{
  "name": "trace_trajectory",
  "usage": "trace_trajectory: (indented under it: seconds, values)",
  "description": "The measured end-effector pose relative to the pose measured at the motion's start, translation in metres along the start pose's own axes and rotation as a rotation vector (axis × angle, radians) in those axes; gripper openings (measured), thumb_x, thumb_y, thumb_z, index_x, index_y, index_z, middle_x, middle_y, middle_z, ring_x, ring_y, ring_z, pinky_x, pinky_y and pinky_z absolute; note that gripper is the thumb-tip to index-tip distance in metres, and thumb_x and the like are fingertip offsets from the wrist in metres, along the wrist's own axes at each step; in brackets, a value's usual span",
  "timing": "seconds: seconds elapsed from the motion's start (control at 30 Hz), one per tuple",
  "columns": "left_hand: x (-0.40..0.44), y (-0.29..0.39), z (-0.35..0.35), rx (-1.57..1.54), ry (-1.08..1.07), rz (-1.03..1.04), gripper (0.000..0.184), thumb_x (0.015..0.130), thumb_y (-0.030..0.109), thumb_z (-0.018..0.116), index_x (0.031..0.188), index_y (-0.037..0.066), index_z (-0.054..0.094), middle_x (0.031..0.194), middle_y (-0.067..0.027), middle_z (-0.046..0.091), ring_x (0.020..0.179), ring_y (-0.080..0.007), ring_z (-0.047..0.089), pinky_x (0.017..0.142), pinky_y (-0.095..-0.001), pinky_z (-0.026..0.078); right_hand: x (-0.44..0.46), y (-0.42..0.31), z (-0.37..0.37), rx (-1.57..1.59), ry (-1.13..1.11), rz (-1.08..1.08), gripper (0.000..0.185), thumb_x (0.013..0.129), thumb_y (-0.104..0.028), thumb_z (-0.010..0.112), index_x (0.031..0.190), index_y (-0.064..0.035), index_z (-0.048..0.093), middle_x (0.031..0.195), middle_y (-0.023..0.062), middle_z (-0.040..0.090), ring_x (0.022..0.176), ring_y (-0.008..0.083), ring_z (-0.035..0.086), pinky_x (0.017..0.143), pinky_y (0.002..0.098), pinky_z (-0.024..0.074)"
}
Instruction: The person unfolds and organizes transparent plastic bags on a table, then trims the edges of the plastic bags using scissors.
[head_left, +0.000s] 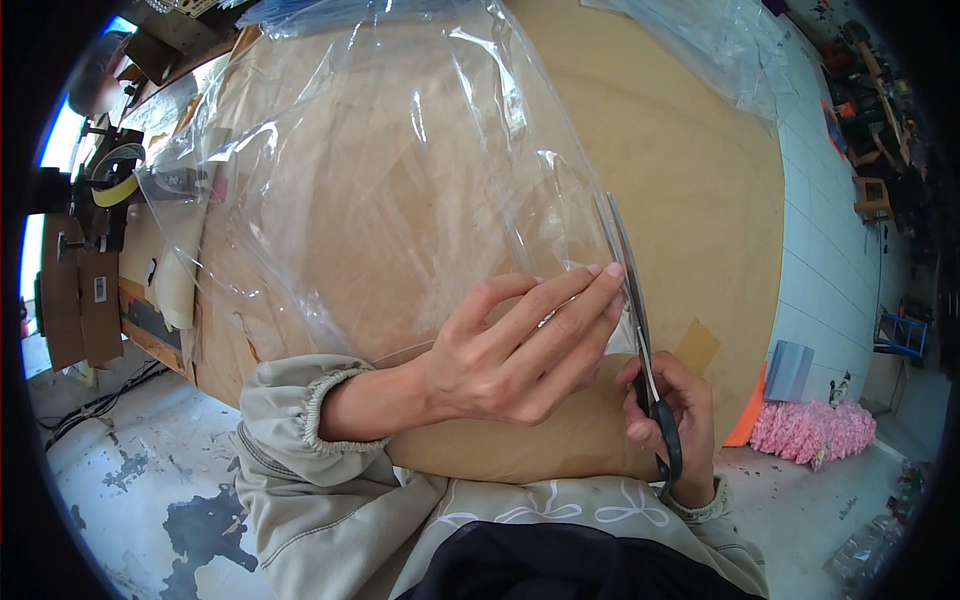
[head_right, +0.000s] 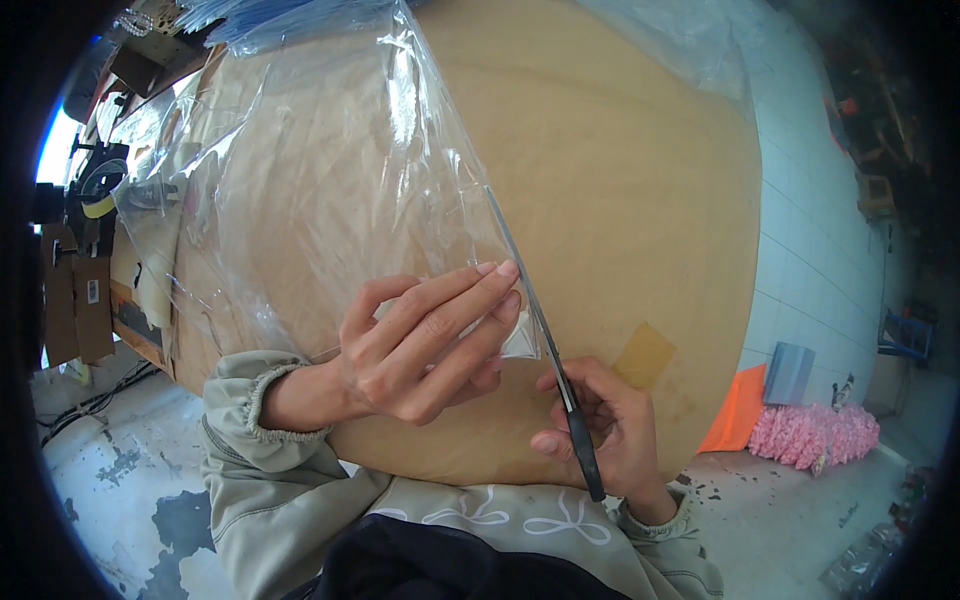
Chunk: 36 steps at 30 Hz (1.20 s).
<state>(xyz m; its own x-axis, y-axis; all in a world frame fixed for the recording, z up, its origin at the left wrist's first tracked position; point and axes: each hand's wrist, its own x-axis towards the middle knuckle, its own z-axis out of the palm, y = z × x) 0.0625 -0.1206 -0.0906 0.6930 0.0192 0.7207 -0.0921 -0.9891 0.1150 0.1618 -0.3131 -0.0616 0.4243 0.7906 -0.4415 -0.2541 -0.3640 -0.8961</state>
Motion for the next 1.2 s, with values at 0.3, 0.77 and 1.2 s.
trace_trajectory:
  seconds: [0.3,0.77,1.2]
  values:
    - [0.0,0.0,-0.001,-0.007,-0.01,-0.013,0.019,0.072,0.008,0.055,0.087,0.005,0.067,0.098,-0.0071,0.067,0.082,-0.014,0.066,0.065,-0.0227,0.041,0.0,0.006,0.0,-0.001,0.004,0.004,0.045,0.071,-0.016,0.08,0.105,0.0006,0.055,0.067,-0.0035,0.047,0.058,0.0025,0.043,0.053,0.0167,0.0317]
    - [-0.005,-0.001,-0.009,-0.371,-0.065,-0.243,0.021,0.052,0.001,0.06,0.067,0.004,0.046,0.073,-0.0078,0.05,0.063,-0.0199,0.053,0.046,-0.0276,0.041,0.027,-0.013,-0.027,-1.046,0.515,-0.28,0.044,0.073,-0.016,0.072,0.11,-0.0006,0.054,0.083,0.0118,0.055,0.063,0.0179,0.053,0.053,0.0294,0.043]
    - [-0.004,-0.004,-0.01,-0.592,0.029,-0.183,0.02,0.046,0.007,0.052,0.056,0.005,0.034,0.06,-0.0087,0.043,0.061,-0.0253,0.052,0.051,-0.029,0.04,0.089,-0.052,-0.013,-1.022,-0.041,-1.514,0.03,0.07,-0.005,0.064,0.099,-0.0073,0.059,0.106,0.0114,0.056,0.084,0.0221,0.061,0.072,0.031,0.05]
